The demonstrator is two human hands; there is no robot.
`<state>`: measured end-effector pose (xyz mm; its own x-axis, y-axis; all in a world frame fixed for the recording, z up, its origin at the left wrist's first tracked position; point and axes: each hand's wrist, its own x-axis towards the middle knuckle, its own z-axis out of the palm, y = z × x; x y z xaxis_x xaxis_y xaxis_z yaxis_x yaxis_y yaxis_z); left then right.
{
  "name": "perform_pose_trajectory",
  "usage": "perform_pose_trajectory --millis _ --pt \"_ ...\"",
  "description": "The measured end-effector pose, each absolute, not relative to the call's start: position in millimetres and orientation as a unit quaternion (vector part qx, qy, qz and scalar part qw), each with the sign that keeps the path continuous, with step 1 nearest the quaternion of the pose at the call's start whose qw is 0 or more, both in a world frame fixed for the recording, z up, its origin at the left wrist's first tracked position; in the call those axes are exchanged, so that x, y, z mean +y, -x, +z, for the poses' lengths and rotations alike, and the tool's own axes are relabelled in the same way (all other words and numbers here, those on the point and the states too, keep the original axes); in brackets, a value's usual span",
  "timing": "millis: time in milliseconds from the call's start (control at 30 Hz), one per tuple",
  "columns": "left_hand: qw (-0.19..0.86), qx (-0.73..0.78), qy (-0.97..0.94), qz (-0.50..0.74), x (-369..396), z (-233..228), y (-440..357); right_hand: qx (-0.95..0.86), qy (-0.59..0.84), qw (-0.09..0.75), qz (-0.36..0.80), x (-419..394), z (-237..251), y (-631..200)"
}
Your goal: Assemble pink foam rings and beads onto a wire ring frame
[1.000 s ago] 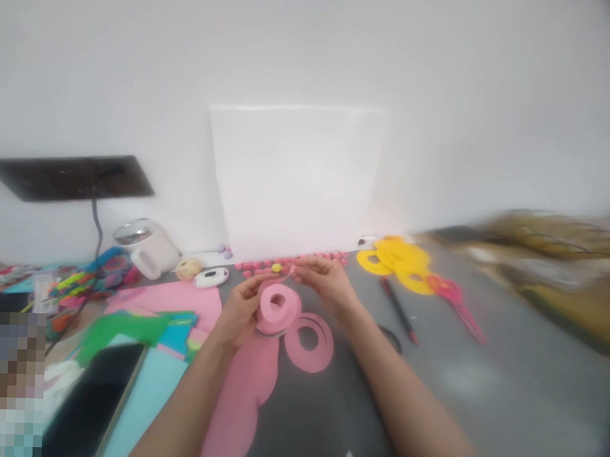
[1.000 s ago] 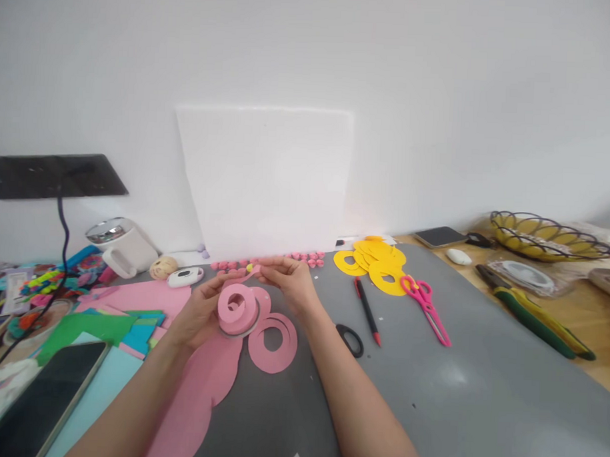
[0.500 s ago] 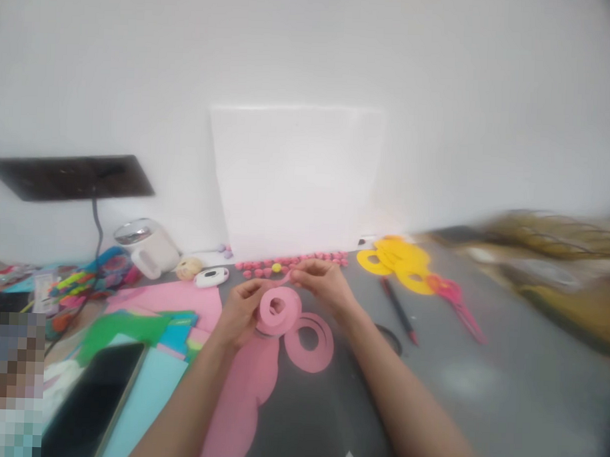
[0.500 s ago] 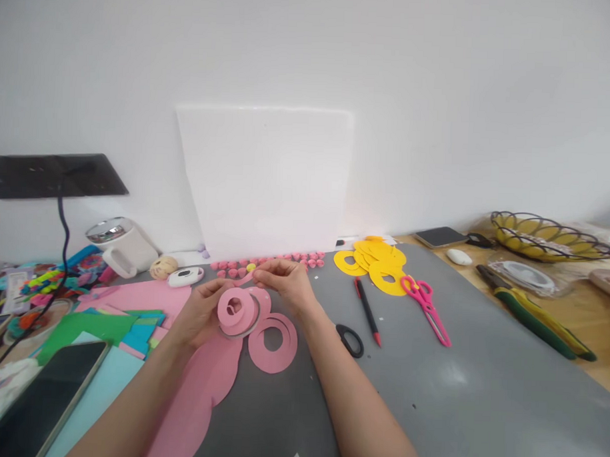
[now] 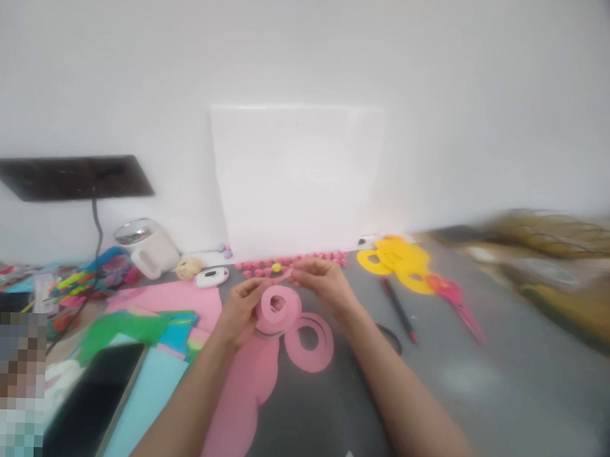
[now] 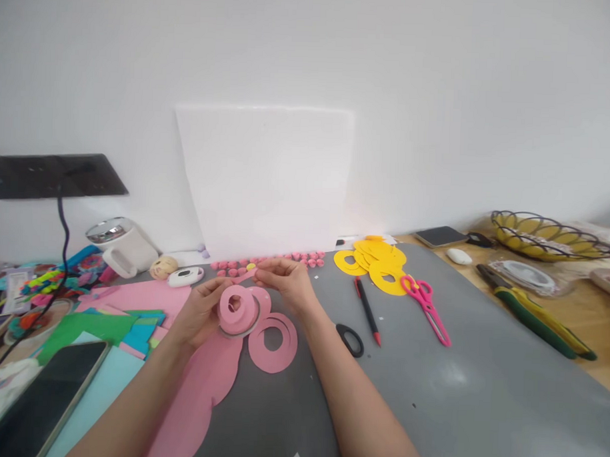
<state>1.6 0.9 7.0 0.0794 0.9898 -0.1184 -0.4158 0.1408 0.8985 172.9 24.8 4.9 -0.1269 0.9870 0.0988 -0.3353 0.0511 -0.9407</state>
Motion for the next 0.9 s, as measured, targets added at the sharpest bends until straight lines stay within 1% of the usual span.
perform_pose_trajectory --millis 233,633,900 --pt "0.646 0.398 -0.370 0.537 -0.4 9.5 -4.5 -0.493 0.358 0.544 0.577 22.0 8.5 -170.1" --pt "0.648 0.395 -0.353 0.548 1.1 8.9 -3.6 -0.452 0.324 0.544 0.628 26.8 1.0 -172.1" --pt "0.645 0.402 -0.368 0.535 0.2 9.2 -4.9 -0.477 0.338 0.538 0.608 23.0 7.2 -172.2"
